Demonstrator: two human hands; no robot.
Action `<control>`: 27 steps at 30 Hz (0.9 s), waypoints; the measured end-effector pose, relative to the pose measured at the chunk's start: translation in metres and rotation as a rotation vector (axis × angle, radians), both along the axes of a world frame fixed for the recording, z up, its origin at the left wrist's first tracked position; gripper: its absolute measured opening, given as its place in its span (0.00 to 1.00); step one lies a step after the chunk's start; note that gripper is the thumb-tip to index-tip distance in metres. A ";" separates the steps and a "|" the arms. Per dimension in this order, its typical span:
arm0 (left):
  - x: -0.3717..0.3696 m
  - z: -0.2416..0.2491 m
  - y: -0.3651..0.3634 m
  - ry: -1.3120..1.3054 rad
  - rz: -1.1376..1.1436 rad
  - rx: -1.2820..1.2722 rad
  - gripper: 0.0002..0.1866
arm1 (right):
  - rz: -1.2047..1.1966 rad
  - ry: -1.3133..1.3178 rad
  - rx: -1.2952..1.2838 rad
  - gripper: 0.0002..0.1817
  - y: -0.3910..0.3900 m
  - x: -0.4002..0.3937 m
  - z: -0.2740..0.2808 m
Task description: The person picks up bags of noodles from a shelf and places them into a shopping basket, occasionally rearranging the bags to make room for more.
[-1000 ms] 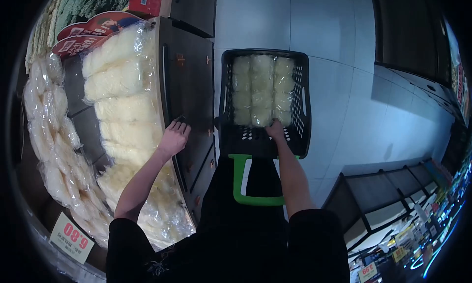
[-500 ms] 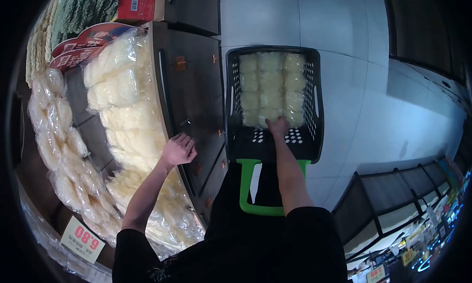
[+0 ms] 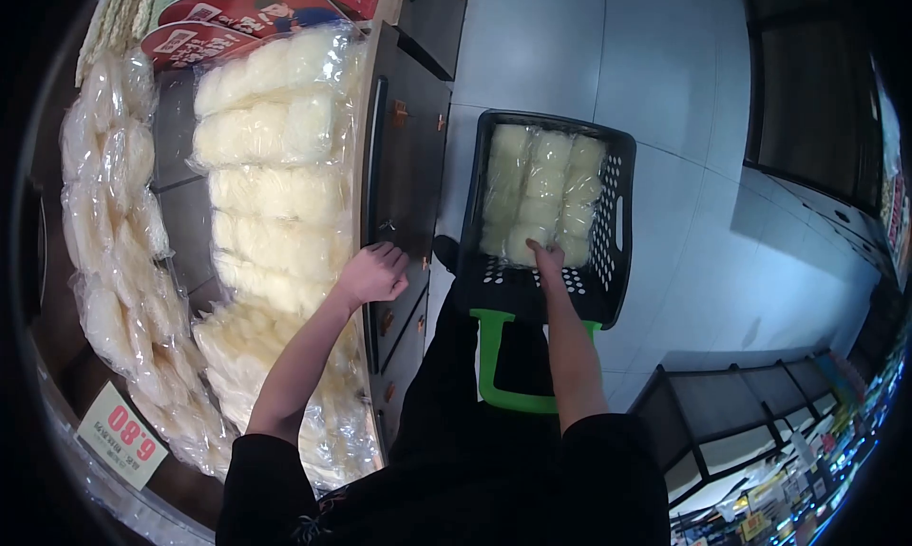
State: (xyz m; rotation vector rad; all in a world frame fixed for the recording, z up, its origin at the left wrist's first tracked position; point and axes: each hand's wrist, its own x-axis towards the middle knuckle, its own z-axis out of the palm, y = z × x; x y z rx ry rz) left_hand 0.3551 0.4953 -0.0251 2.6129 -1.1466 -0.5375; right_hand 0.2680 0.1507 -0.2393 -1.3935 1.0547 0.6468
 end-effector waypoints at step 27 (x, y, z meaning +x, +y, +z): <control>0.005 0.134 0.007 1.393 0.941 -1.905 0.44 | 0.536 -0.685 0.239 0.23 0.118 0.007 0.478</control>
